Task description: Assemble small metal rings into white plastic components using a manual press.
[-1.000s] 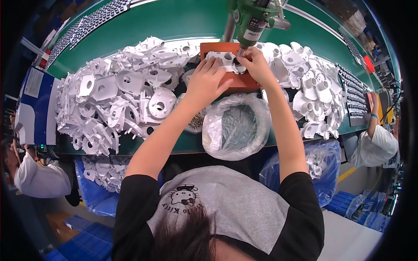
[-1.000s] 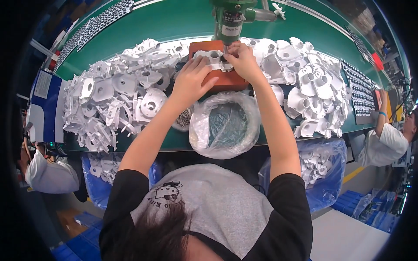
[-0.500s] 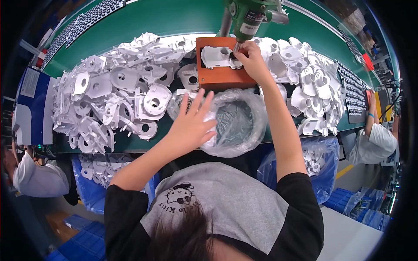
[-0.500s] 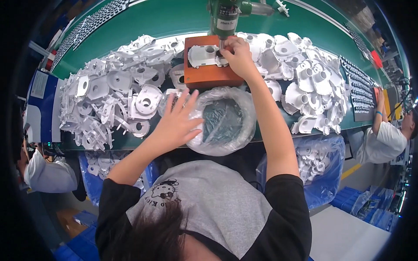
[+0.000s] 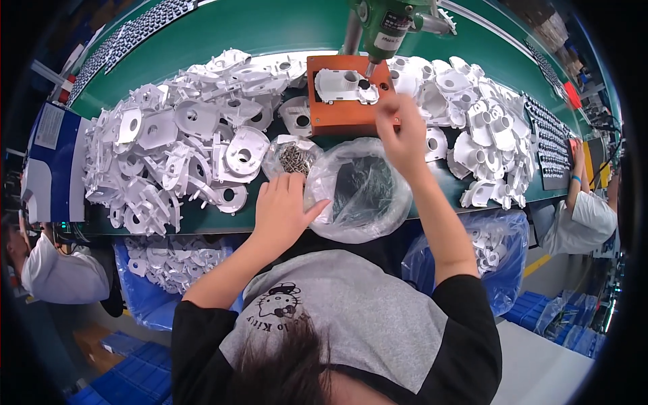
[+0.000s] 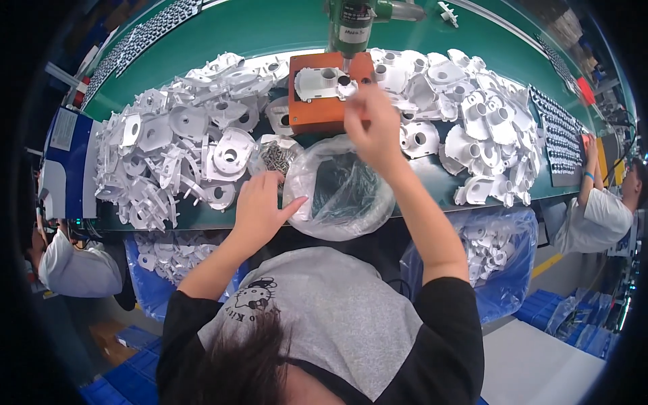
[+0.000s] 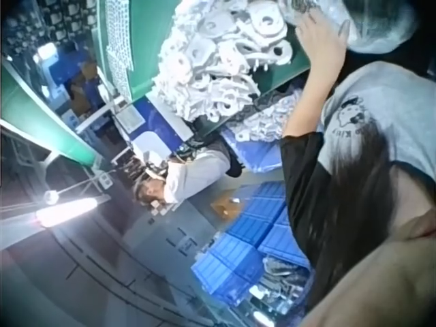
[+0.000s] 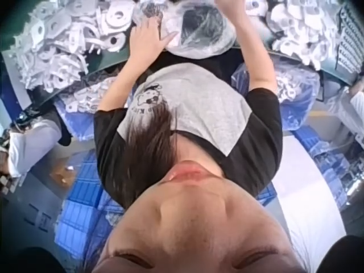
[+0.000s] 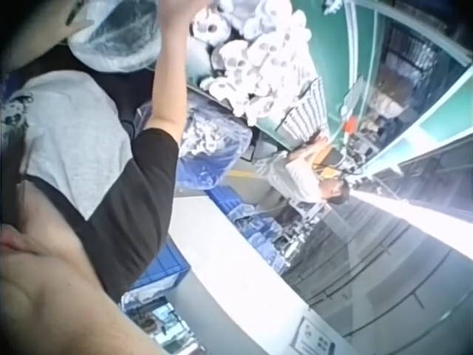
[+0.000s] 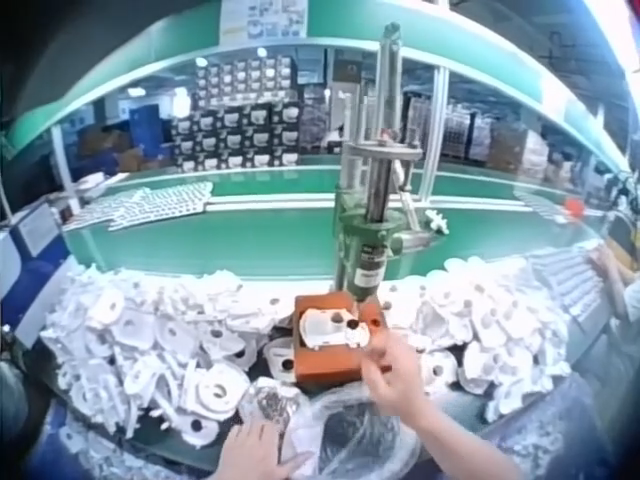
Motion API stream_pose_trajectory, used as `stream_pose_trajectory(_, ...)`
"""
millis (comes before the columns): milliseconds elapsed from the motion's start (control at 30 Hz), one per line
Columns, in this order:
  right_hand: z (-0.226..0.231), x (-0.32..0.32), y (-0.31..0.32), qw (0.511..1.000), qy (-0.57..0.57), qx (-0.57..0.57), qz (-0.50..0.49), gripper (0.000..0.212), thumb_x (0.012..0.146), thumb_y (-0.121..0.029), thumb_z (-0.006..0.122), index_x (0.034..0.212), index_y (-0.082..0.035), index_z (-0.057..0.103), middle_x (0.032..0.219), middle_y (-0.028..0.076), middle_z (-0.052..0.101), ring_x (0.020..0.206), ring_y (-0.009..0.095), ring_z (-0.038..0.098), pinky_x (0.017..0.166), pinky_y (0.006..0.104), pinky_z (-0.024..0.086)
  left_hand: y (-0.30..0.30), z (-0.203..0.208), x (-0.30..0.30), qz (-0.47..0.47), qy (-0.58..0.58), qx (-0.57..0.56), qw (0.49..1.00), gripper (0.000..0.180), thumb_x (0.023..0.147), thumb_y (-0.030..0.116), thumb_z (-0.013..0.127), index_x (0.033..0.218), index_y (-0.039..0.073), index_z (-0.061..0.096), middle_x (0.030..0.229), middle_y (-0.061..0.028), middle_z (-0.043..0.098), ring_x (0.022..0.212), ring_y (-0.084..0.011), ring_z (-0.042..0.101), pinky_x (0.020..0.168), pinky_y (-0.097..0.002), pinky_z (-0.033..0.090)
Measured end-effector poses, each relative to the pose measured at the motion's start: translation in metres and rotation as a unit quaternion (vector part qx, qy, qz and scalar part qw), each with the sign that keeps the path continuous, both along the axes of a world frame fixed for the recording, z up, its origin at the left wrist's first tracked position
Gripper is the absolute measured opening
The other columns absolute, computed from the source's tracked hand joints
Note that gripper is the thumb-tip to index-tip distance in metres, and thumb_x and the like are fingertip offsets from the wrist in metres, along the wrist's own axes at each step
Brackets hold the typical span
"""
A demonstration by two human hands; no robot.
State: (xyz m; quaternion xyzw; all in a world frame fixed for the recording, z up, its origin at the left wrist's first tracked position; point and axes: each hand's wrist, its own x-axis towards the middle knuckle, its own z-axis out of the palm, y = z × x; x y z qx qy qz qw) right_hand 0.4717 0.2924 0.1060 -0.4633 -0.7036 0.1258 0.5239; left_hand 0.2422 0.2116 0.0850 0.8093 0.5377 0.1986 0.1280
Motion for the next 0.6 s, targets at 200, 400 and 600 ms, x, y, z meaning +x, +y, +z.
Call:
stream_pose_trajectory(200,-0.05,-0.016,-0.074,0.945,-0.012,-0.281,0.169,0.018,0.075,-0.002,0.064,0.092,0.0,0.057,0.089,0.007,0.054,0.076,0.017,0.058,0.07,0.0269,0.048,0.008,-0.002,0.002,-0.005,-0.088,-0.007,0.996,0.021,0.076,0.016,0.067,0.077,0.003,0.05,0.066,-0.0106,0.057,0.058,-0.0287,0.058,0.051,-0.0375,0.043)
stream_pose_trajectory(400,-0.039,-0.024,-0.08,0.959,-0.183,-0.209,0.053,0.049,0.065,-0.015,0.079,0.105,-0.003,0.054,0.106,0.011,0.048,0.097,0.028,0.052,0.084,0.0356,0.045,0.011,0.013,-0.001,0.002,-0.177,-0.057,0.983,0.016,0.075,0.008,0.062,0.073,0.003,0.047,0.065,-0.0118,0.057,0.055,-0.031,0.058,0.049,-0.039,0.044)
stream_pose_trajectory(600,-0.039,-0.039,-0.078,0.96,-0.238,-0.113,0.097,0.045,0.058,-0.013,0.077,0.096,-0.006,0.054,0.103,0.012,0.049,0.097,0.031,0.05,0.082,0.0392,0.044,0.009,0.009,0.006,-0.002,-0.224,-0.049,0.973,0.016,0.076,0.009,0.062,0.074,0.003,0.047,0.067,-0.012,0.056,0.056,-0.0309,0.057,0.051,-0.0386,0.044)
